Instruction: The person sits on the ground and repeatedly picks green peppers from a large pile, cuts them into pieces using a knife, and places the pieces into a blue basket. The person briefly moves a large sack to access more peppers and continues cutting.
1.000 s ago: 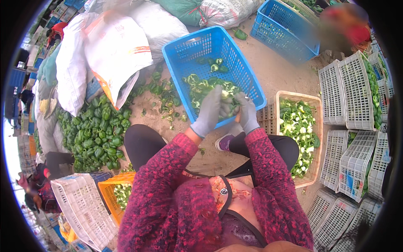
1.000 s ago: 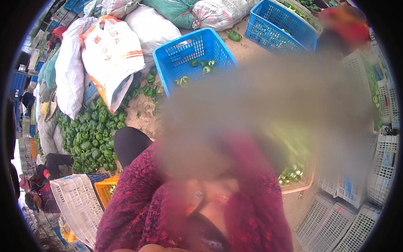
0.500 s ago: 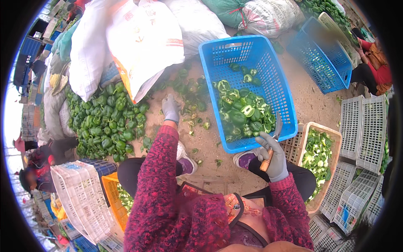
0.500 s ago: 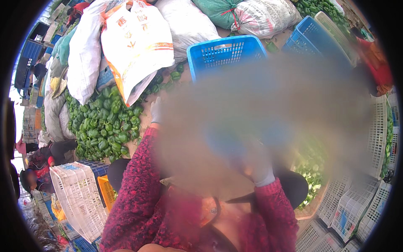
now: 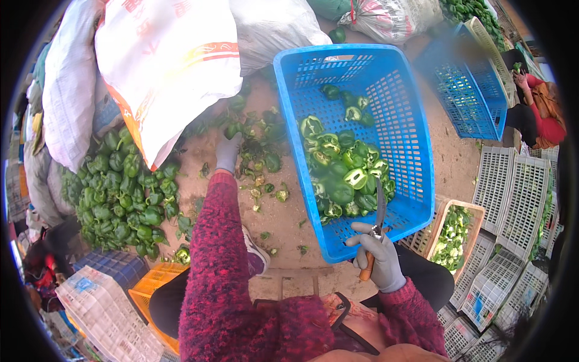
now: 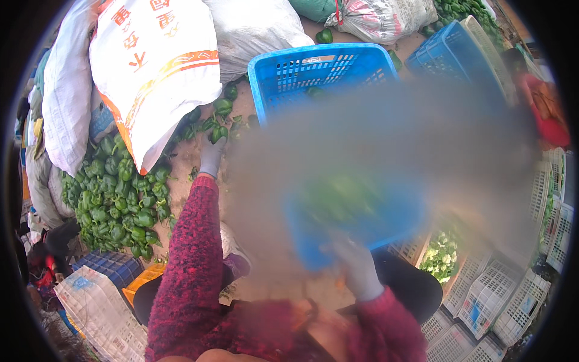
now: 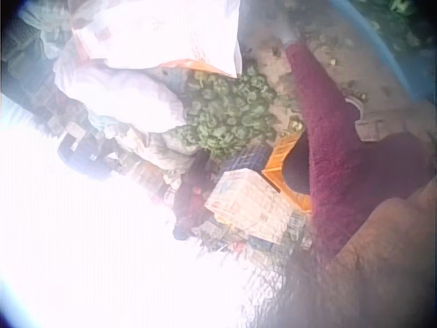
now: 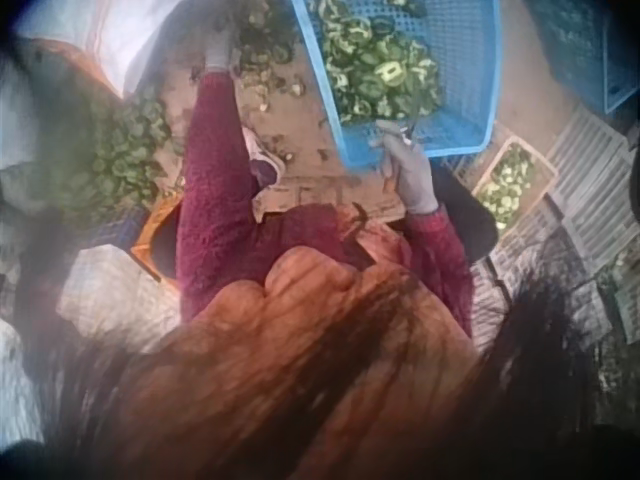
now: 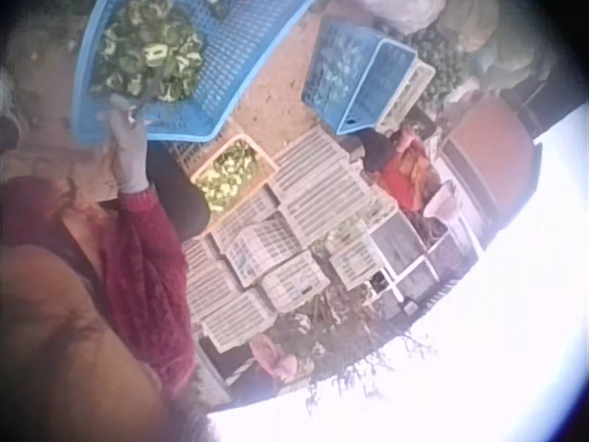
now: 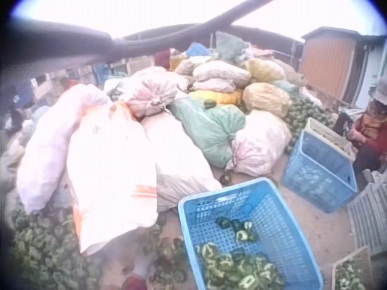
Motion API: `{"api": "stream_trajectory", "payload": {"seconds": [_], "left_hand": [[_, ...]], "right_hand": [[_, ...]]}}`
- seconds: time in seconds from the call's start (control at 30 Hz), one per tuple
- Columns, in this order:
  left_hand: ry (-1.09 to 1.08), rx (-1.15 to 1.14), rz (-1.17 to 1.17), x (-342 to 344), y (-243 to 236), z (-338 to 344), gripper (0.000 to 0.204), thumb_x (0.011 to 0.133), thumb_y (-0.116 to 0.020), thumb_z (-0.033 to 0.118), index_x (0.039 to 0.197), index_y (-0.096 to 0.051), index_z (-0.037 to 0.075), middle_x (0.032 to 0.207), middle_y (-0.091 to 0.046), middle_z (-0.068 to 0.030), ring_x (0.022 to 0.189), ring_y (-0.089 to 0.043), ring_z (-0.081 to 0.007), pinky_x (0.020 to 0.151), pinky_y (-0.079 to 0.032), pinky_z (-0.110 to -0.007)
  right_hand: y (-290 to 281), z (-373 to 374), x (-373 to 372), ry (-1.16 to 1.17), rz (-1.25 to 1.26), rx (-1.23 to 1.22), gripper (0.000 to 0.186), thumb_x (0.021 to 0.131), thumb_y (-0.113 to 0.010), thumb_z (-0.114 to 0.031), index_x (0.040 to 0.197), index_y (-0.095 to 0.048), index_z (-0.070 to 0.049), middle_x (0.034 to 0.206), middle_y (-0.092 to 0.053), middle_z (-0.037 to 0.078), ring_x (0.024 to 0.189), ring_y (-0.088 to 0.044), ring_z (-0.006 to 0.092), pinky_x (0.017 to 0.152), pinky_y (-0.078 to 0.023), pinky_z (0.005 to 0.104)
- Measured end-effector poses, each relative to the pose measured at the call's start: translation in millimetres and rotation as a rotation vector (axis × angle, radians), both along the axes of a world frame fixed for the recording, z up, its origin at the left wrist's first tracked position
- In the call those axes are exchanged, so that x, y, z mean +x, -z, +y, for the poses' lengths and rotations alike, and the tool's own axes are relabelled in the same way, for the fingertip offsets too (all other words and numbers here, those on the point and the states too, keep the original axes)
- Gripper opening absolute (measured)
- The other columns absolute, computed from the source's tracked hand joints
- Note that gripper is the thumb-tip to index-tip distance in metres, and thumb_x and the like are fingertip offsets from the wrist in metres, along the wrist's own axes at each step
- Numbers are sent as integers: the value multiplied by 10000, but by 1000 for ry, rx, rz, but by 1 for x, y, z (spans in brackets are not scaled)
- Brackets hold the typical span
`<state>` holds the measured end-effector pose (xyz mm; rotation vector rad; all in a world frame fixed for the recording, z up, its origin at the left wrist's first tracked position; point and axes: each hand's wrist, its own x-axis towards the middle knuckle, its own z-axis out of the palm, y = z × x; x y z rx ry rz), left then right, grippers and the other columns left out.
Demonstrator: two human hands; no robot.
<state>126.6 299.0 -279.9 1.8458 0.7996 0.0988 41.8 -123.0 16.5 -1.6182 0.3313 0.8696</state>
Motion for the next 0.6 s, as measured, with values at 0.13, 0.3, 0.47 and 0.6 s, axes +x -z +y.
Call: {"api": "stream_trajectory", "payload": {"seconds": [0.13, 0.3, 0.47, 0.6], "left_hand": [[120, -418, -319, -41, -105, -56, 647, 870, -720, 54, 1451, -441, -7, 1358, -572, -148, 1224, -593, -213, 1004, -517, -345], [393, -377, -398, -80, -224, -177, 633, 866, -692, 6, 1445, -438, -16, 1370, -565, -151, 1252, -578, -209, 1076, -476, -352], [385, -53, -476, -143, -304, -253, 589, 823, -668, -40, 1390, -508, -45, 1372, -564, -148, 1296, -561, -247, 1115, -445, -375], [404, -55, -497, -166, -342, -279, 601, 804, -640, -44, 1390, -508, -40, 1371, -565, -165, 1313, -551, -273, 1124, -431, -377]], "right_hand": [[-6, 12, 5, -5, -22, 57, 318, 992, -607, -134, 1263, -603, 33, 857, -690, 83, 516, -549, 89, 500, -467, 242], [-27, 4, -19, -193, -135, 109, 274, 956, -608, -125, 1195, -636, 7, 805, -670, 50, 511, -544, 79, 484, -452, 238], [-55, -24, -58, -277, -157, 91, 227, 931, -595, -128, 1119, -664, -19, 783, -653, 20, 559, -558, 64, 499, -441, 245], [-54, -38, -84, -224, -275, 171, 201, 924, -604, -134, 1079, -680, -31, 751, -641, 5, 578, -567, 70, 498, -430, 243]]}}
